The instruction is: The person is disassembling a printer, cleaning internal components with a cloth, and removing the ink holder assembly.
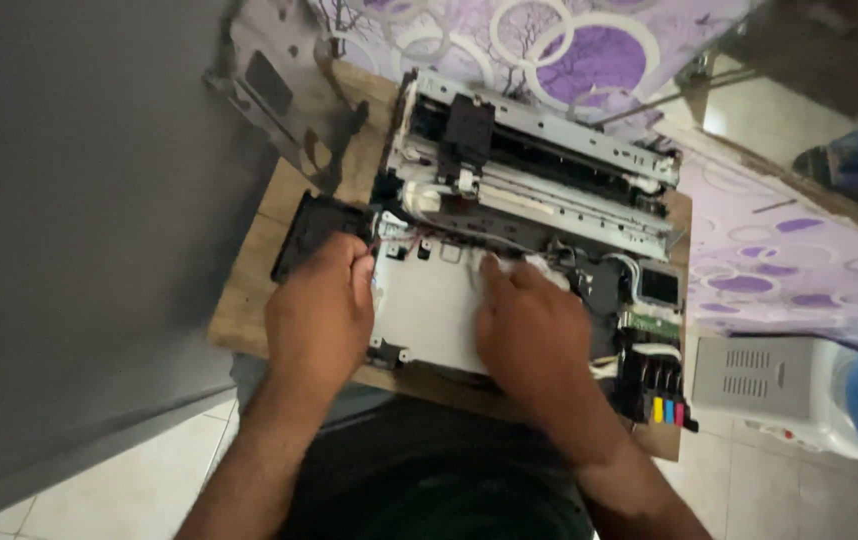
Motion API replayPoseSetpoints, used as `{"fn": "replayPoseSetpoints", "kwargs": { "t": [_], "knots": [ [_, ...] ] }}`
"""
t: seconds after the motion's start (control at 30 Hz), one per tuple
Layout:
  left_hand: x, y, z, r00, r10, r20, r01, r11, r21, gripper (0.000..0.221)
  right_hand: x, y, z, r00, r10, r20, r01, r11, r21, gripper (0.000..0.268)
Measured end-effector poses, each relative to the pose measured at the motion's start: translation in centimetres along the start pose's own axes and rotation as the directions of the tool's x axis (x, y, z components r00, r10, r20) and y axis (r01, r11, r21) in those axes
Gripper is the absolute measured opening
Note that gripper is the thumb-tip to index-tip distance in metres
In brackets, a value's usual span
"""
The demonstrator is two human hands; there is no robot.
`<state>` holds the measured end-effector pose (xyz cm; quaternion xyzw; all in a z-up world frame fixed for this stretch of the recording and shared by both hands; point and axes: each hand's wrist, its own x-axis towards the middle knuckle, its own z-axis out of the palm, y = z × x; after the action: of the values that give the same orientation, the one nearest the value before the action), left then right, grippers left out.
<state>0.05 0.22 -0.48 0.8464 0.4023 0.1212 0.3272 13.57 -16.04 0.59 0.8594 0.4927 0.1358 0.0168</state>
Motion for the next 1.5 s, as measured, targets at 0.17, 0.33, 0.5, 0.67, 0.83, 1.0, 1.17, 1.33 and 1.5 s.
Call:
{"fn": "replayPoseSetpoints", "kwargs": {
  "t": [0.17,0.33,0.5,0.67,0.83,1.0,1.17,1.33,1.5],
  "knots": [
    [-0.2,0.1,0.4,0.998,-0.036,0.043,0.033,0.998,0.062,0.024,0.0,-1.0,-1.7,0.993,0.007,0.115,-0.009,1.000,0.011,0.046],
    [0.0,-0.3,0.4,0.998,-0.037,0.053,0.034,0.998,0.054,0.024,-0.9,-0.7,-2.6,0.956,-0.052,0.289,0.000,0.985,0.174,0.045],
    [-0.2,-0.3,0.3,0.999,-0.007,0.034,0.005,0.999,0.053,0.021,-3.1,1.0,-3.1,0.993,0.038,0.109,-0.048,0.995,0.085,0.037],
    [0.0,-0.5,0.4,1.000,0.010,0.027,-0.013,0.993,0.114,0.020,-3.9,-1.5,-2.1,0.944,-0.135,0.300,0.047,0.958,0.284,0.052],
    [-0.1,-1.3,0.6,0.992,0.122,-0.043,-0.119,0.989,0.084,0.016,-3.6,1.3,-1.8,0.954,0.086,0.289,-0.132,0.981,0.143,0.037],
    [0.0,-1.4,0.6,0.985,0.160,-0.067,-0.157,0.986,0.051,0.018,-4.9,-0.3,-3.5,0.975,-0.158,0.158,0.079,0.905,0.417,0.046],
    [-0.1,-2.3,1.2,0.981,0.171,-0.093,-0.165,0.984,0.068,0.016,-4.9,0.4,-3.4,0.961,0.027,0.274,-0.073,0.984,0.161,0.050],
    [0.0,-1.6,0.8,0.984,0.161,-0.075,-0.154,0.984,0.091,0.016,-6.3,0.6,-4.1,0.977,-0.120,0.175,0.058,0.945,0.322,0.071],
    [-0.2,-1.3,0.6,0.991,0.126,-0.053,-0.123,0.991,0.042,0.016,-6.9,1.3,-3.0,0.956,-0.014,0.295,-0.061,0.968,0.245,0.099]
  ]
}}
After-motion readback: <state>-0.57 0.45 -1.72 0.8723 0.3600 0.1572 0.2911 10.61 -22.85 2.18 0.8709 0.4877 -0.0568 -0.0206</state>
